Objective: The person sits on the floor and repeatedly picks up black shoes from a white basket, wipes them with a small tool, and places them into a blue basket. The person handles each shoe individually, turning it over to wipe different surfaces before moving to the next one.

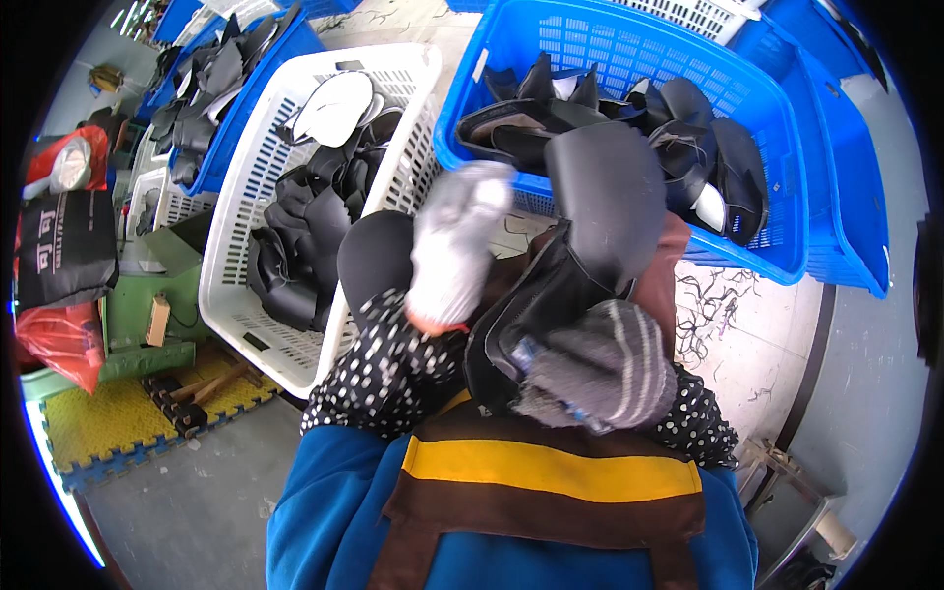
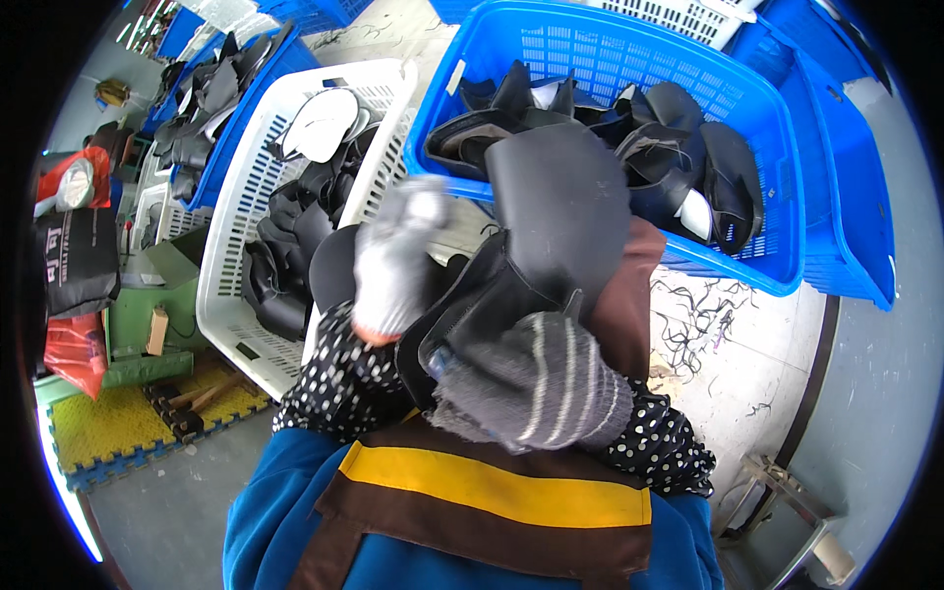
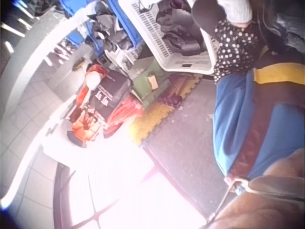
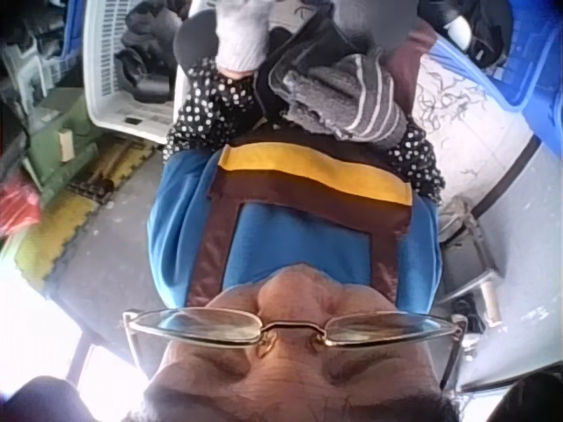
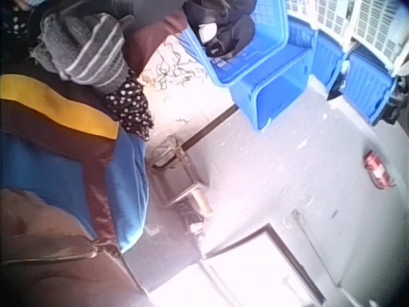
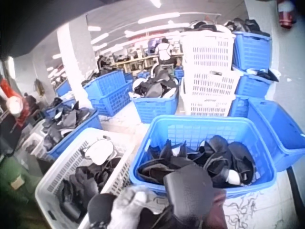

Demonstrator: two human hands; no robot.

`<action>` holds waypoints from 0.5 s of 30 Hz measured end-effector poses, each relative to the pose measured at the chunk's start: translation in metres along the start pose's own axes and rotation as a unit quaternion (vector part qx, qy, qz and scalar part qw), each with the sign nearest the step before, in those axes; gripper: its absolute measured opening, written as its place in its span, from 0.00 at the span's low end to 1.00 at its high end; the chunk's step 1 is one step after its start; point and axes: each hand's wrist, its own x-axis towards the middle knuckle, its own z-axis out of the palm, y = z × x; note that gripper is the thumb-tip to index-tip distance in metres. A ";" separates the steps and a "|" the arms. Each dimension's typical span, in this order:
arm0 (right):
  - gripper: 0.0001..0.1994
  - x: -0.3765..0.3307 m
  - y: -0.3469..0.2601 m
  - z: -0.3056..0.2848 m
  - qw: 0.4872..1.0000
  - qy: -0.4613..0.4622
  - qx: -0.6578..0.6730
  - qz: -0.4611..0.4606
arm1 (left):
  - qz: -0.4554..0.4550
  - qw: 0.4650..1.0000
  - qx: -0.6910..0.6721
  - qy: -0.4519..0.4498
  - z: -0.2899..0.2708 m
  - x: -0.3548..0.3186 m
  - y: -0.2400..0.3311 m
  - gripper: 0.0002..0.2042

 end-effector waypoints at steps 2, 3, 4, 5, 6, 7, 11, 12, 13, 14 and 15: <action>0.26 -0.001 0.003 -0.006 0.996 0.084 0.010 0.028 | 0.147 0.987 0.058 0.040 -0.020 -0.015 0.041 0.10; 0.24 -0.002 0.006 -0.009 0.992 0.119 0.016 0.050 | 0.206 0.967 0.120 -0.090 -0.032 -0.021 0.056 0.15; 0.25 0.001 0.011 -0.004 0.979 0.197 0.002 0.050 | 0.275 0.925 0.148 -0.217 -0.041 -0.028 0.071 0.19; 0.25 -0.001 0.016 -0.006 0.980 0.183 0.026 0.073 | 0.352 0.880 0.186 -0.259 -0.037 -0.037 0.073 0.24; 0.24 -0.003 0.020 -0.006 0.976 0.201 0.017 0.081 | 0.396 0.826 0.276 -0.290 -0.036 -0.046 0.074 0.29; 0.24 -0.008 0.024 -0.011 0.977 0.188 -0.023 0.095 | 0.352 0.822 0.333 -0.300 -0.025 -0.053 0.066 0.29; 0.21 -0.020 0.039 -0.008 0.968 0.209 -0.049 0.127 | 0.297 0.830 0.354 -0.313 -0.007 -0.046 0.033 0.27; 0.20 -0.023 0.046 -0.008 0.955 0.276 0.031 0.106 | 0.320 0.826 0.350 -0.305 -0.005 -0.040 0.027 0.26; 0.20 -0.025 0.052 -0.007 0.937 0.312 0.104 0.122 | 0.334 0.820 0.352 -0.303 -0.005 -0.033 0.025 0.25; 0.18 -0.029 0.057 -0.008 0.909 0.380 0.113 0.125 | 0.373 0.804 0.358 -0.294 -0.002 -0.024 0.022 0.25; 0.17 -0.033 0.063 -0.008 0.869 0.432 0.192 0.145 | 0.378 0.798 0.357 -0.304 0.000 -0.016 0.021 0.25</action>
